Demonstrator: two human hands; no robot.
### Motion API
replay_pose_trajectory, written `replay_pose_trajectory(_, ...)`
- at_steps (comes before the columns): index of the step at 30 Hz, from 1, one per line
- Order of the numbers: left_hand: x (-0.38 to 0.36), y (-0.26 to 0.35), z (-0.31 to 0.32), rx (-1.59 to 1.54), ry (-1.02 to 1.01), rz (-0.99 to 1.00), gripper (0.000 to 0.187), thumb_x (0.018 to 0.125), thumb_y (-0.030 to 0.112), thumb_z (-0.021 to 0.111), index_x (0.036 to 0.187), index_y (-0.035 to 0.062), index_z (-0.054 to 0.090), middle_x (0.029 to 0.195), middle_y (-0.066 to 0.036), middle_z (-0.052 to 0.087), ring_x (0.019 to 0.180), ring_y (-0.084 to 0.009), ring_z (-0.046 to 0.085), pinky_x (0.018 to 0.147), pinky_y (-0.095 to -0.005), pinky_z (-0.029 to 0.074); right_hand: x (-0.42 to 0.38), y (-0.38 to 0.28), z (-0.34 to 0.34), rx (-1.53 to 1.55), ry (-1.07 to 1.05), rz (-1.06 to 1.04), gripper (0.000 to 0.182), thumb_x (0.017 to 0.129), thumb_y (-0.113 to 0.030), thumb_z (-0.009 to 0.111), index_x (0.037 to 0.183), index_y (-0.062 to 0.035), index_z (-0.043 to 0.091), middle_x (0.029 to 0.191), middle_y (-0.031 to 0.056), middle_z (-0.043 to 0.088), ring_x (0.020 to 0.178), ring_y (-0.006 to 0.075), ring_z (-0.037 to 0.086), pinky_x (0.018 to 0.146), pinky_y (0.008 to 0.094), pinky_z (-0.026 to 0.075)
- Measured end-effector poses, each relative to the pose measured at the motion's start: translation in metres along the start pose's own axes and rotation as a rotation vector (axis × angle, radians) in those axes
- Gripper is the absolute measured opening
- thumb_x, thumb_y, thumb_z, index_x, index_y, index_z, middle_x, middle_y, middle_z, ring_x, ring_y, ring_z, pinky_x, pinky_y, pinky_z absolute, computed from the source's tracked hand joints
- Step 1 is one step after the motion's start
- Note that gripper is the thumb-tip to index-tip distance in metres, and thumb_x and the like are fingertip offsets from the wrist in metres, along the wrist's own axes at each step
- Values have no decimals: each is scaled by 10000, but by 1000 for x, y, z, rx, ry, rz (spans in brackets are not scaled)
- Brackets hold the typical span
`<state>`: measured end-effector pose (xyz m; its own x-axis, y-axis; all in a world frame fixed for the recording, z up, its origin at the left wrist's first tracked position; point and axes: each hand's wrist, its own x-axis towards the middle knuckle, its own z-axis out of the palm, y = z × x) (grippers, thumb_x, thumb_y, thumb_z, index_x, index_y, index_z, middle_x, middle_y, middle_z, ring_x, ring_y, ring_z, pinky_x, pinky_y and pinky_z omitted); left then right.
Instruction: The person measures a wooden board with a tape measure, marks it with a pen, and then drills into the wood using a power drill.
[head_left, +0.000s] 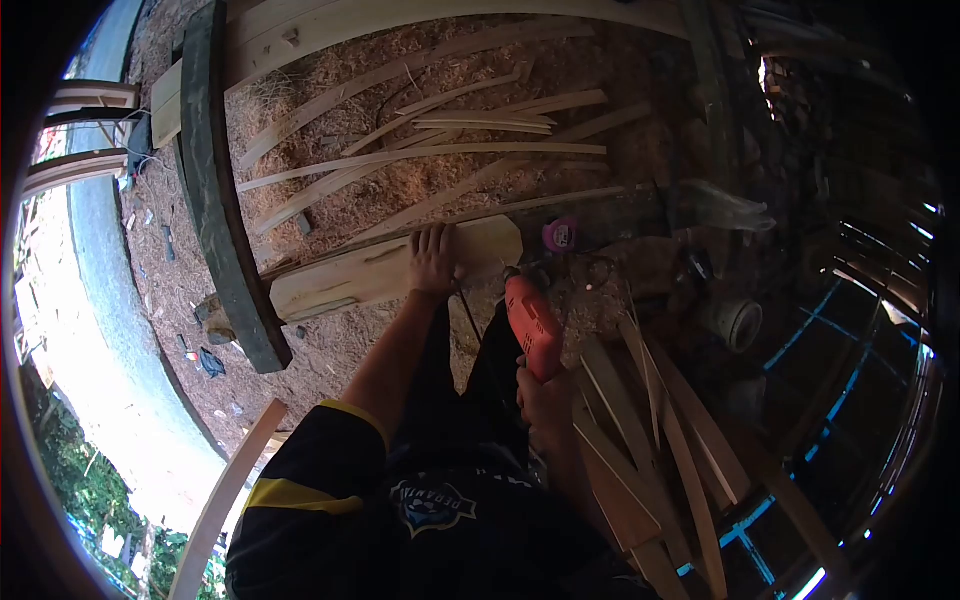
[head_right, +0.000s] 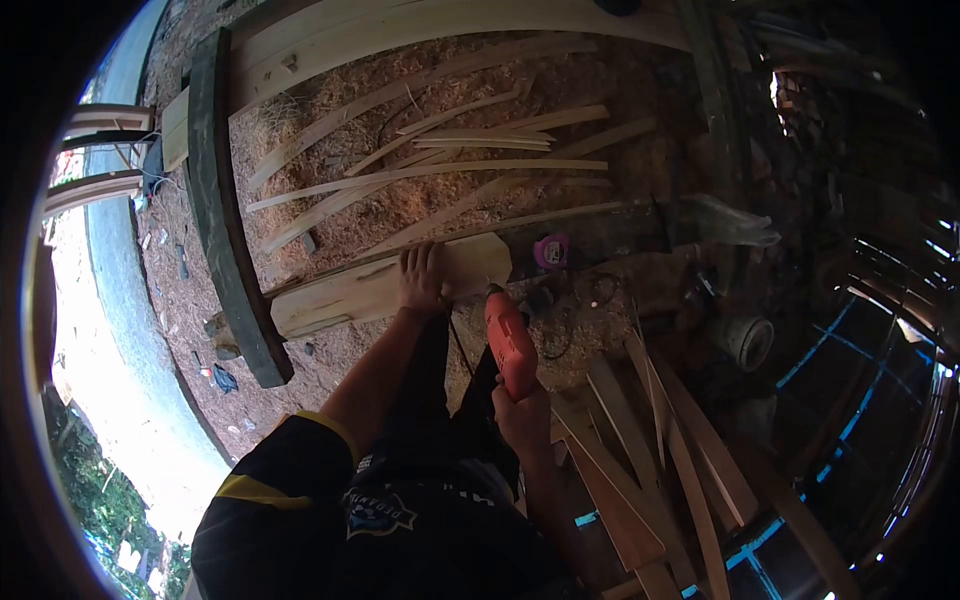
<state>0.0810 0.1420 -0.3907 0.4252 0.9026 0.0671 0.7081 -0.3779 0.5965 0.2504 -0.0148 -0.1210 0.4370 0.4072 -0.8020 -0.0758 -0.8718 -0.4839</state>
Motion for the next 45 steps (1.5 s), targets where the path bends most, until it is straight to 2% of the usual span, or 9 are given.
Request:
replay_pose_trajectory(3, -1, -2, 2, 28, -34, -11, 839, 865, 499, 589, 1519, -21, 512, 1440, -276, 574, 1386, -485, 506, 1256, -628, 295, -1, -3, 0, 26, -18, 27, 219, 931, -108, 698, 1098, 33, 712, 764, 91, 706, 588, 160, 691, 562, 350, 526)
replay_pose_trajectory(10, -4, -5, 5, -14, -63, -24, 824, 876, 470, 587, 1540, -7, 485, 1470, -271, 554, 1387, -499, 498, 1261, -645, 295, 3, -6, 0, 41, -36, 45, 221, 931, -107, 696, 1108, 26, 694, 717, 61, 665, 567, 151, 657, 563, 350, 514)
replay_pose_trajectory(13, -5, -4, 5, -1, -48, -18, 855, 965, 612, 452, 1548, -12, 501, 1464, -274, 572, 1391, -504, 503, 1249, -637, 296, 6, -8, -2, 5, -27, 16, 212, 935, -116, 692, 1093, 25, 689, 724, 69, 676, 588, 166, 684, 573, 351, 520)
replay_pose_trajectory(18, -6, 7, -7, 3, -40, 12, 922, 913, 534, 583, 1642, -7, 426, 1618, -276, 470, 1510, -494, 435, 1325, -635, 242, 11, -14, -12, -110, -90, 24, 203, 940, -135, 688, 1071, 20, 680, 757, 95, 704, 638, 194, 735, 598, 357, 540)
replay_pose_trajectory(21, -12, 0, -8, 3, -110, 93, 983, 900, 516, 610, 1696, -6, 363, 1705, -269, 396, 1593, -475, 367, 1342, -630, 230, 17, -2, -13, 47, -132, 12, 197, 934, -132, 687, 1066, 13, 679, 783, 112, 709, 622, 203, 730, 602, 373, 547)
replay_pose_trajectory(25, -18, -3, -10, 91, -182, 91, 1002, 892, 495, 624, 1713, -5, 340, 1750, -251, 358, 1638, -453, 321, 1348, -620, 229, 17, -10, -12, -60, -142, 75, 204, 922, -135, 692, 1066, 9, 687, 827, 138, 725, 684, 238, 752, 650, 398, 564)
replay_pose_trajectory(27, -17, 2, -7, 161, -216, 47, 996, 893, 493, 623, 1712, -2, 345, 1765, -242, 345, 1655, -437, 300, 1357, -604, 222, 27, 16, -8, -78, -111, -106, 199, 953, -87, 661, 1122, 19, 655, 657, 39, 622, 504, 121, 609, 477, 320, 458)
replay_pose_trajectory(33, -13, 7, -12, 201, -295, 6, 1085, 859, 493, 697, 1733, -1, 286, 1804, -210, 275, 1679, -381, 259, 1379, -562, 190, 35, 29, -10, -116, -107, -180, 161, 957, -88, 652, 1084, 10, 665, 626, 24, 600, 492, 116, 599, 479, 323, 449)
replay_pose_trajectory(45, -9, 8, -13, 242, -301, 28, 1088, 866, 522, 682, 1731, -5, 282, 1807, -207, 271, 1692, -375, 237, 1380, -556, 192, 37, 27, -5, -153, -70, -281, 138, 955, -95, 659, 1054, -4, 688, 664, 28, 635, 553, 120, 647, 533, 322, 487)
